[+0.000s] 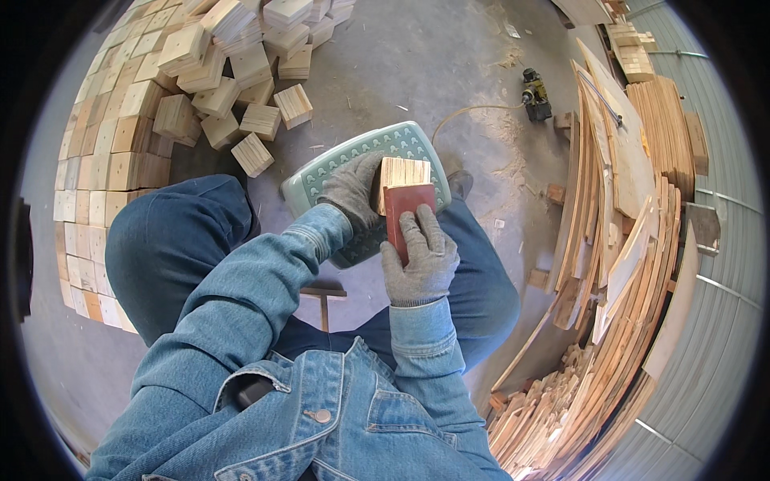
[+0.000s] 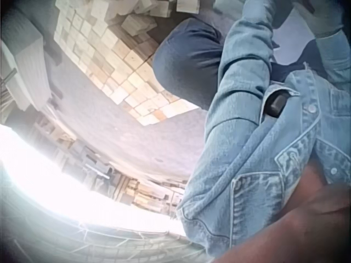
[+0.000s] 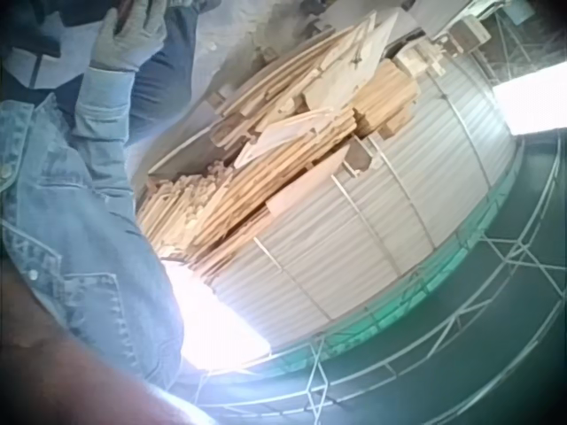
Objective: The person sits on a low stool and sands small wooden blocks using a red sanding block. They repeatedly pick up blocks from a pile, sand them, and place them back down.
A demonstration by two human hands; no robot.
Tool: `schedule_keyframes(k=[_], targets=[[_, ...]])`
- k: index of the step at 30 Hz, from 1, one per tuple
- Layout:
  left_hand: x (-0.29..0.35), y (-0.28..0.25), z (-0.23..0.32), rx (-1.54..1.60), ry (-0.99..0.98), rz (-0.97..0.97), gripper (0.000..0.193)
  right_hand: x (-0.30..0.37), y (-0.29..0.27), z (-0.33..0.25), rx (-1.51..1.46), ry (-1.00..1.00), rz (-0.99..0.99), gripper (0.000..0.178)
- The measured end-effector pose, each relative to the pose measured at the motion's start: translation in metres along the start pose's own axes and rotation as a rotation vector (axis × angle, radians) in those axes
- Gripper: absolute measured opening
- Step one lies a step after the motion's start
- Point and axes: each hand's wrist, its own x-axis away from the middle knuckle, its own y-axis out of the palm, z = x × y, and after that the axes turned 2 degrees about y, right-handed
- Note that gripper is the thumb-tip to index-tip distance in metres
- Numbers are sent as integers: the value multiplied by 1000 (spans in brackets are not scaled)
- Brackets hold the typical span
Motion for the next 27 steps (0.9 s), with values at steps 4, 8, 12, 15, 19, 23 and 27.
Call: schedule_keyframes(k=[4,8,12,15,19,23,27], targets=[[0,-8,9,-23,-44,-63,101,-9,0,0,20,-20,20,63],[-1,-10,5,-47,-46,-91,101,-34,10,7,-6,-44,71,58],[-2,-8,6,-4,-36,-84,103,-67,22,25,-12,-12,113,56],[1,-8,8,-23,-16,-56,106,-79,26,33,-8,54,99,58],[0,-3,2,-39,-18,-46,106,-78,27,36,-4,11,99,59],[4,-3,3,-59,-23,-8,106,-53,18,22,-31,32,52,61],[2,-2,0,-18,5,3,102,-18,-1,-3,-4,-1,14,61]])
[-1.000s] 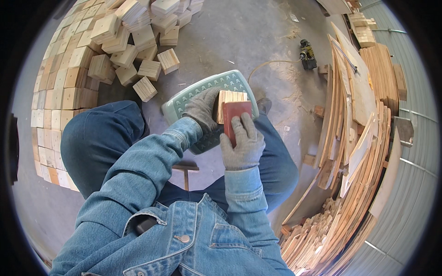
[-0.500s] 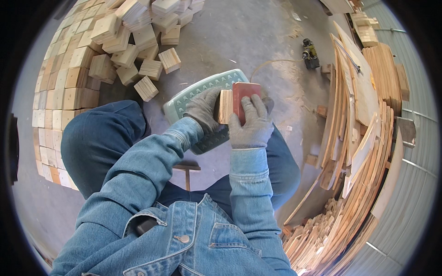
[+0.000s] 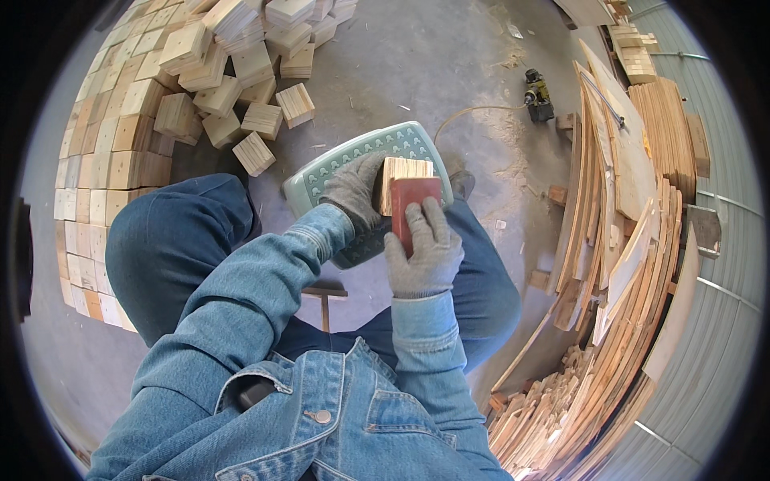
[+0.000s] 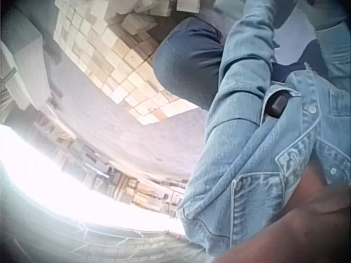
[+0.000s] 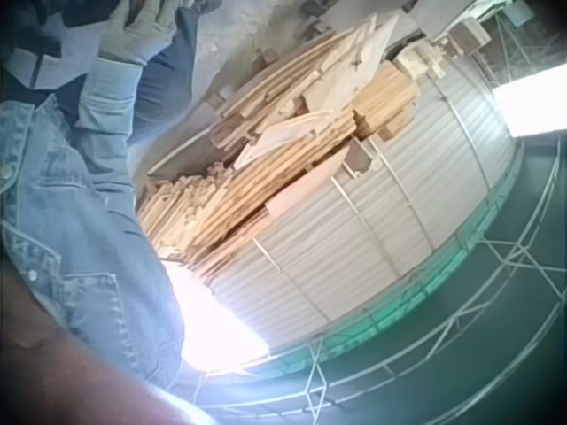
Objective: The person sits on a low stool and sands small wooden blocks using a red sanding block. They repeatedly pick up blocks from a pile, sand them, and place them back down.
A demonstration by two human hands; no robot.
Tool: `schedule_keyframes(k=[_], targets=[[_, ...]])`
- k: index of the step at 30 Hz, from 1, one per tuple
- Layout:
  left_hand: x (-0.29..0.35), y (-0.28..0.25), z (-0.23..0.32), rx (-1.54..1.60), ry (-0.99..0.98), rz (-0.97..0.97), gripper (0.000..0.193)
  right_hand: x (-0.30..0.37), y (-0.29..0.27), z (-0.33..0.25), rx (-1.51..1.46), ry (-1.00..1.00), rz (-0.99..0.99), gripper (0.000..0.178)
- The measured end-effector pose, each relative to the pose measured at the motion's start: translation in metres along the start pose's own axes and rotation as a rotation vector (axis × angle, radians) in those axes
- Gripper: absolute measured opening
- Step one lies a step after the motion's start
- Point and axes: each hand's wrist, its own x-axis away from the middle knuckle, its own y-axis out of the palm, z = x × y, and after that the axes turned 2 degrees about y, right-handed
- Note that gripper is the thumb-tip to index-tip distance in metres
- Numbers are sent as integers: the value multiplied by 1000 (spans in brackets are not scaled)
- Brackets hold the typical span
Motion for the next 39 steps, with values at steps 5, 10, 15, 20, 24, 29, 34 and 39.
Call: schedule_keyframes(k=[5,10,15,20,24,29,34,39], targets=[[1,-3,8,7,-32,-11,98,13,0,-2,5,-1,11,62],[-1,1,1,-3,-23,-11,100,-10,5,9,-56,35,9,58],[-1,1,1,-15,0,-15,106,-57,23,44,-29,67,87,57],[-3,-2,4,-21,-14,-57,109,-70,28,53,-56,154,36,58],[1,1,2,-31,-14,-12,107,-50,22,46,-4,58,38,60],[-1,2,-1,-15,-2,-10,97,-13,6,-4,-51,-30,-18,61],[-7,5,-5,-17,-71,-88,100,6,3,-14,-12,-117,-6,59],[-3,-9,6,-56,-56,-106,102,-21,10,1,-19,-76,47,55]])
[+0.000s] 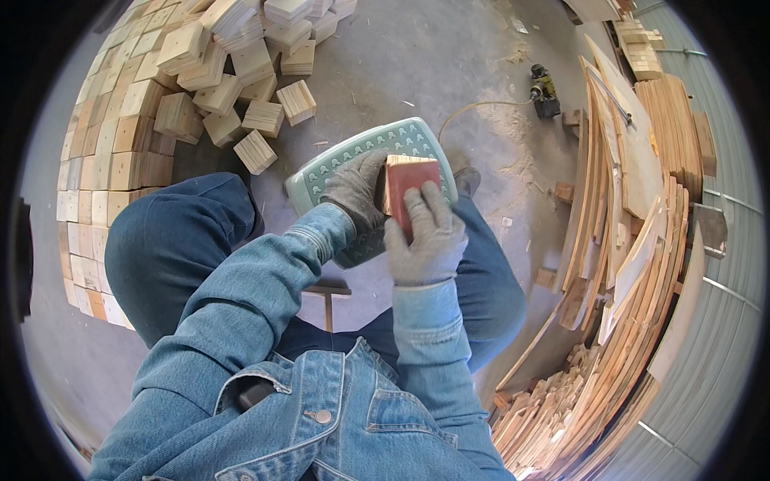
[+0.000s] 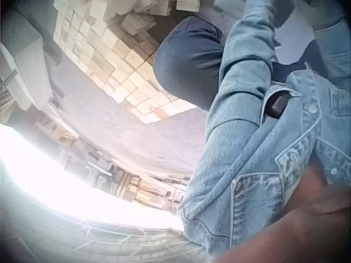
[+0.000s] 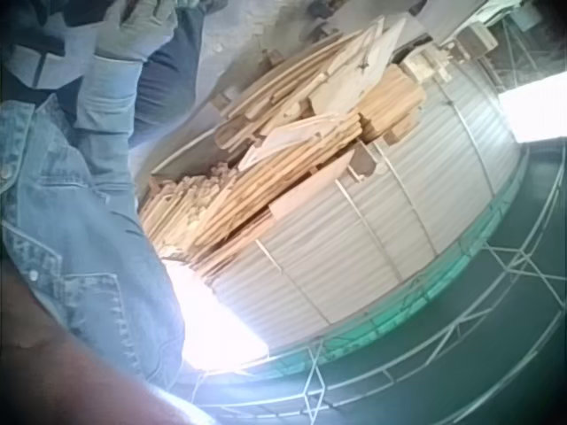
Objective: The person sits on a low stool and sands small wooden blocks using a red sanding block. They repeatedly pick up blocks from a pile, sand them, and place them back down.
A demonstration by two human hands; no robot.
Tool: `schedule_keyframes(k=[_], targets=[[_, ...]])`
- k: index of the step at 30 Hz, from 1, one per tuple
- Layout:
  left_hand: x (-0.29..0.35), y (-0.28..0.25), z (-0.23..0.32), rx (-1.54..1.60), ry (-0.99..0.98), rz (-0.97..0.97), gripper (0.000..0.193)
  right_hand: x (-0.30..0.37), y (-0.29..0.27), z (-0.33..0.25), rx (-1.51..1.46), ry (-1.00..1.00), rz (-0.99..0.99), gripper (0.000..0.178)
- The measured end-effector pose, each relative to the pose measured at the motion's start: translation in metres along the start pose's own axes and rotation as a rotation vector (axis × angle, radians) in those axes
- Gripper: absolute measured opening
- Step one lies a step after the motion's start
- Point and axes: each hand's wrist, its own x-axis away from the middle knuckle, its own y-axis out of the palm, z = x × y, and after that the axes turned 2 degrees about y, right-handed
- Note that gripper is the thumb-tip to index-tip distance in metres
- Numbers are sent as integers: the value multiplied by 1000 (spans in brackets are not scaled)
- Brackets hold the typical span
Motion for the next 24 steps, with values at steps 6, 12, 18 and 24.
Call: schedule_keyframes(k=[6,12,18,24], targets=[[-1,13,-4,21,59,91,104,-51,24,49,-17,159,36,58],[1,8,-3,39,63,92,101,-44,21,49,13,133,7,59],[0,13,-11,33,78,130,89,1,5,-5,-10,25,-43,62],[-8,13,-12,176,15,28,82,27,-6,-22,-25,-40,-69,62]])
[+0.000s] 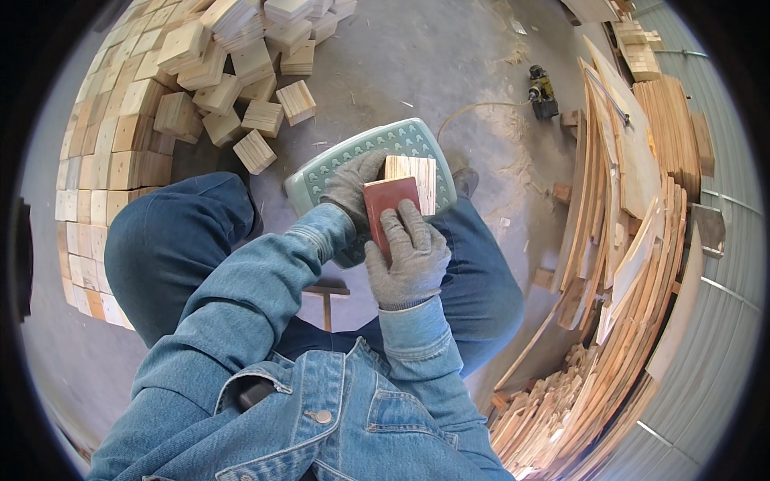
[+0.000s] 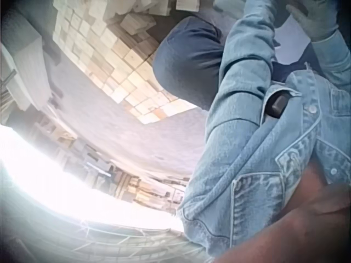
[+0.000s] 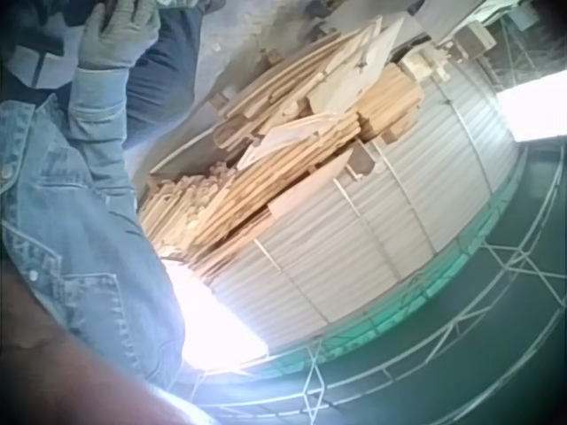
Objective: The person sits on a low stool and sands small wooden blocks using a red sanding block. They repeatedly pick up blocks from a pile, sand them, and place them back down.
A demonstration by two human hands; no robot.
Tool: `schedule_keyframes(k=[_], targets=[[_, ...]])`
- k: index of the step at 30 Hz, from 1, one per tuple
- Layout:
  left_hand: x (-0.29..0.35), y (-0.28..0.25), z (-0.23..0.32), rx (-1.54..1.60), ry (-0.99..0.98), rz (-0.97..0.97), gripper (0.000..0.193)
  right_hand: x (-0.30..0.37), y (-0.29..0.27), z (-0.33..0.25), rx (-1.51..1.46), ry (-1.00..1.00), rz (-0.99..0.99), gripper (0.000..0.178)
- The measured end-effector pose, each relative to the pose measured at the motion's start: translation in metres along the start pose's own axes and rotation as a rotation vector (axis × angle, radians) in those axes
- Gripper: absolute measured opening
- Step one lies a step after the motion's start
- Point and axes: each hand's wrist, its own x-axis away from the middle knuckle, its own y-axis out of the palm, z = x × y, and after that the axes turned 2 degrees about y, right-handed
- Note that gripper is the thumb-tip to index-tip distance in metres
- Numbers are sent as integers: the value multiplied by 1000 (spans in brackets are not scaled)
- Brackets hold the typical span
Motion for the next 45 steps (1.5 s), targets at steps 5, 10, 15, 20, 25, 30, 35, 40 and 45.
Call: schedule_keyframes(k=[5,10,15,20,25,30,35,40,45], targets=[[8,0,8,-196,1,46,92,-16,7,14,-23,41,36,59],[8,0,7,-156,39,46,102,-65,23,59,14,87,118,56],[7,-5,14,-105,48,20,104,-77,22,72,10,137,81,57],[11,-7,15,-138,47,36,99,-49,17,55,-68,135,91,59],[11,0,8,-123,42,72,97,-15,2,20,43,57,40,62],[8,-4,17,-108,22,38,97,-5,2,21,33,69,34,63],[7,0,11,-182,-10,42,103,-12,2,22,8,66,48,60],[8,-1,13,-207,2,8,112,-32,10,42,49,97,92,56],[9,-2,11,-179,4,5,115,-51,13,55,17,115,87,57]])
